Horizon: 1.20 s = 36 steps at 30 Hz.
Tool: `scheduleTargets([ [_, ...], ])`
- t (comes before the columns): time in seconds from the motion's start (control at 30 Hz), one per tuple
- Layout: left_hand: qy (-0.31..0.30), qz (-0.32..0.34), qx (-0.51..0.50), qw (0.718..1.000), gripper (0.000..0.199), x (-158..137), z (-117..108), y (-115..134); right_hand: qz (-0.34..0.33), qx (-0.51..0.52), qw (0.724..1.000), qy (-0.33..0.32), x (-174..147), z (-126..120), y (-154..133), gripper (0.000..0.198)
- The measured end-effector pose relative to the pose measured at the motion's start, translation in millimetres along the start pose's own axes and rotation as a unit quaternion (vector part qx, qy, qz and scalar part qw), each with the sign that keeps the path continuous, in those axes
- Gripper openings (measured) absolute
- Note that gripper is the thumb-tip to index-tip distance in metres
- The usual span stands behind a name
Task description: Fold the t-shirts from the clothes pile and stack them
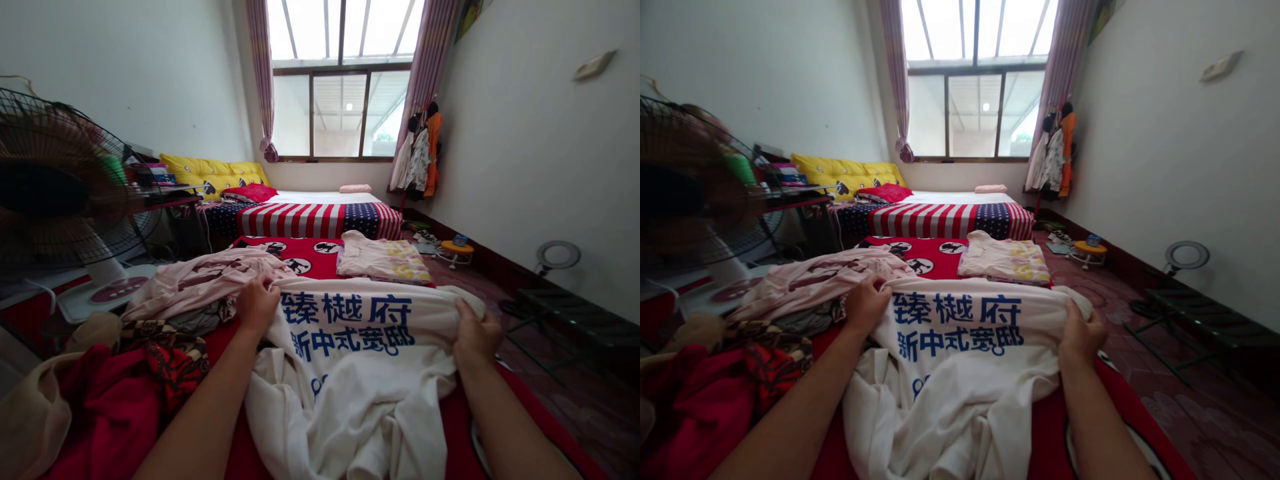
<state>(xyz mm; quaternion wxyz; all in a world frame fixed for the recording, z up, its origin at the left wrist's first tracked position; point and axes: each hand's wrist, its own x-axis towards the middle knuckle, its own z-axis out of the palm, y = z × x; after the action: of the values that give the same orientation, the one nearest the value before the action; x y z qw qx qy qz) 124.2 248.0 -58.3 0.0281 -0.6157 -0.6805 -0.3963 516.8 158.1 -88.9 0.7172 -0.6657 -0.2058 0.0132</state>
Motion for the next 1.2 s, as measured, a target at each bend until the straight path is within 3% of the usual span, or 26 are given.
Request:
scheduleTargets([
  [0.03,-0.004,0.025,-0.016,1.0,0.015,-0.4,0.8,0.9,0.014,0.022,1.0,-0.005,-2.6,2.6,-1.4,0.041],
  [0.1,-0.075,0.093,-0.071,0.99,0.015,-3.9,4.4,6.5,0.034,0.03,0.998,-0.051,-12.7,9.8,-8.1,0.038],
  [0.23,-0.254,0.155,-0.152,0.942,0.022,-12.0,6.1,19.1,0.077,0.012,0.961,-0.267,-37.8,15.3,-32.0,0.055],
  [0.3,-0.341,0.158,-0.162,0.913,0.035,-13.2,2.2,20.1,0.106,0.035,0.908,-0.403,-46.4,9.1,-44.0,0.06],
  [0.37,-0.436,0.144,-0.178,0.871,0.041,-12.1,-1.3,17.5,0.133,0.087,0.834,-0.529,-50.8,-0.3,-53.2,0.052],
  [0.43,-0.465,0.119,-0.197,0.855,0.038,-9.9,-1.1,13.7,0.143,0.12,0.784,-0.592,-51.5,-8.1,-58.3,0.041],
  [0.5,-0.392,0.096,-0.209,0.891,0.034,-7.9,3.4,10.4,0.131,0.12,0.777,-0.604,-50.6,-10.9,-59.2,0.038],
  [0.57,-0.293,0.076,-0.203,0.931,0.053,-7.1,10.1,8.5,0.117,0.112,0.782,-0.602,-50.0,-8.5,-57.0,0.046],
  [0.6,-0.271,0.069,-0.201,0.939,0.065,-7.4,13.1,8.1,0.113,0.106,0.792,-0.591,-50.4,-5.9,-55.2,0.052],
  [0.67,-0.305,0.061,-0.208,0.927,0.076,-9.3,16.6,8.5,0.106,0.081,0.819,-0.557,-52.8,0.3,-51.4,0.065],
  [0.77,-0.434,0.084,-0.25,0.861,0.05,-13.7,13.7,13.1,0.091,0.024,0.838,-0.538,-61.0,8.3,-48.1,0.082],
  [0.83,-0.497,0.105,-0.275,0.816,0.032,-16.1,7.4,18.1,0.063,0.004,0.818,-0.572,-67.7,10.5,-48.7,0.084],
  [0.9,-0.522,0.113,-0.282,0.797,0.028,-17.5,-0.3,22.6,0.023,-0.014,0.783,-0.621,-72.4,9.3,-51.3,0.069],
  [0.97,-0.511,0.124,-0.269,0.807,0.035,-18.2,-7.8,24.7,0.001,-0.029,0.752,-0.659,-72.9,5.0,-54.9,0.046],
  [1.07,-0.489,0.158,-0.197,0.835,0.037,-19.0,-16.6,24.2,0.053,0.001,0.743,-0.667,-66.8,-2.7,-60.6,0.034],
  [1.13,-0.49,0.182,-0.158,0.838,0.026,-18.0,-20.0,26.1,0.098,0.033,0.763,-0.638,-62.2,-4.6,-65.0,0.037],
  [1.2,-0.42,0.17,-0.17,0.875,0.019,-13.4,-20.6,33.8,0.094,0.066,0.824,-0.554,-60.7,-1.8,-70.6,0.039],
])
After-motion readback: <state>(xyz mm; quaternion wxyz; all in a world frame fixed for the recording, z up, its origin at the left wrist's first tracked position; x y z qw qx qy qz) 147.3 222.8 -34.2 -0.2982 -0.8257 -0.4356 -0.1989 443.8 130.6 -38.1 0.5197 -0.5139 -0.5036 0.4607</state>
